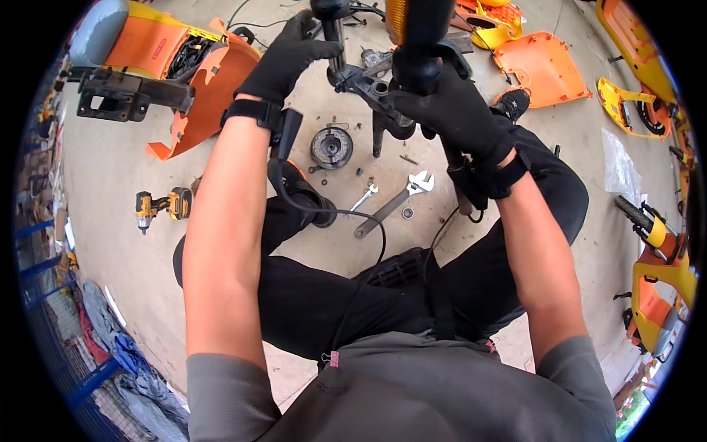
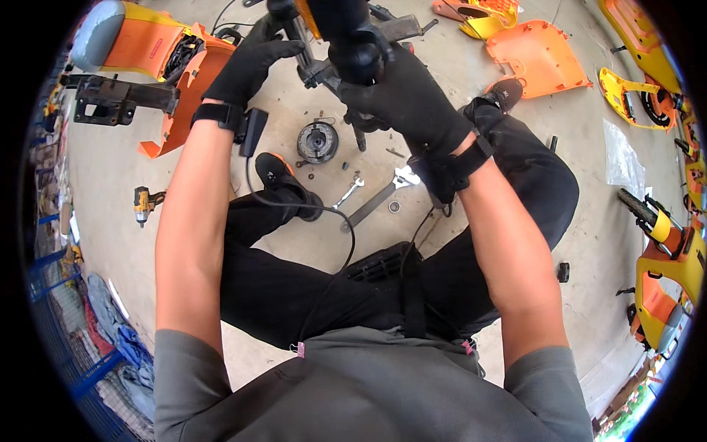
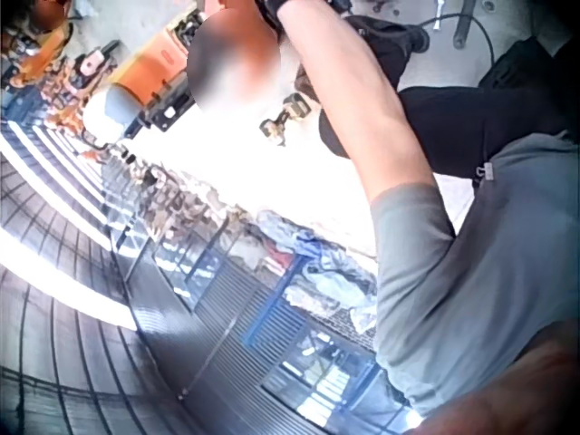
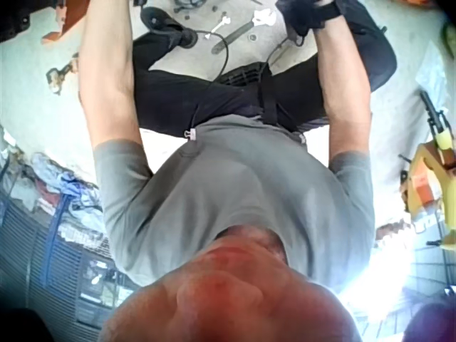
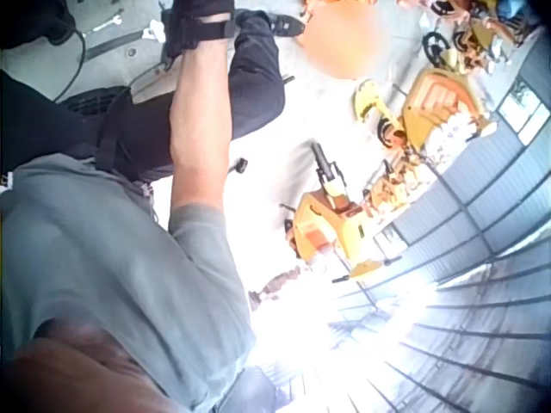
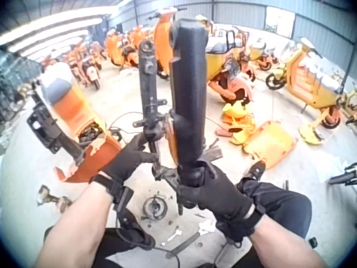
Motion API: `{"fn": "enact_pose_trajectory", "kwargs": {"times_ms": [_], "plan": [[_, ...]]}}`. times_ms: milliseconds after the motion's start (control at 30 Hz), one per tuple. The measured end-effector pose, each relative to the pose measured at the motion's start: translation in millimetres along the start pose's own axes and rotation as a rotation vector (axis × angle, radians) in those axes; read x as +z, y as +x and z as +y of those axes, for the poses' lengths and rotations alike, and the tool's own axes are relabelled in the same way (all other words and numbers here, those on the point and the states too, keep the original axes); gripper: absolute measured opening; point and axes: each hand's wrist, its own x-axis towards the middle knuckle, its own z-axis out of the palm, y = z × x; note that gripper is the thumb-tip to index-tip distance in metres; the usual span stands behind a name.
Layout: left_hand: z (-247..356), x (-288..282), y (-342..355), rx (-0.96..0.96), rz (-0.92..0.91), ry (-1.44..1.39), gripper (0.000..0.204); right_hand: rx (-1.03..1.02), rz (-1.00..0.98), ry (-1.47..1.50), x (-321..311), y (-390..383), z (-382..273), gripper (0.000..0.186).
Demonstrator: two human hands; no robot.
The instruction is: The person assembles a motorcycle front fork assembly by inserting fork tubes into a triple tree and using a hammer to tap components into place while sitting on the floor.
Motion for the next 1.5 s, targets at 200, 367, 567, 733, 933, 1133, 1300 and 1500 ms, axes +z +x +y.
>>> {"fn": "enact_pose_trajectory", "kwargs": {"times_ms": [200, 367, 567, 733, 933, 1133, 1300, 1500], "plan": [[13.8, 16.6, -18.3, -0.210, -0.161, -0.235, 0.024, 0.084, 0.005, 0.029, -33.2, 8.0, 28.0, 0.041], [28.3, 23.9, -45.2, 0.005, -0.241, -0.055, 0.023, 0.032, 0.190, -0.018, -42.6, 38.2, 47.3, 0.028], [64.3, 61.5, -68.1, -0.196, -0.129, 0.005, 0.026, -0.042, 0.243, 0.081, -38.1, 63.3, 66.4, 0.013], [39.9, 86.8, -76.3, -0.308, -0.063, -0.221, 0.050, -0.005, 0.197, 0.257, -44.6, 59.1, 66.6, 0.019], [16.8, 83.3, -73.6, -0.335, -0.038, -0.158, 0.044, -0.151, 0.280, 0.168, -44.4, 65.6, 90.0, 0.030], [18.3, 82.6, -62.6, -0.380, -0.065, -0.081, 0.037, -0.152, 0.403, 0.315, -57.1, 61.1, 92.5, 0.029], [18.4, 80.3, -59.1, -0.420, -0.059, -0.060, 0.034, 0.040, 0.347, 0.356, -71.1, 36.7, 71.4, 0.030], [6.1, 73.3, -54.0, -0.423, -0.050, -0.041, 0.033, 0.006, 0.533, 0.210, -49.4, 47.6, 115.8, 0.032]]}}
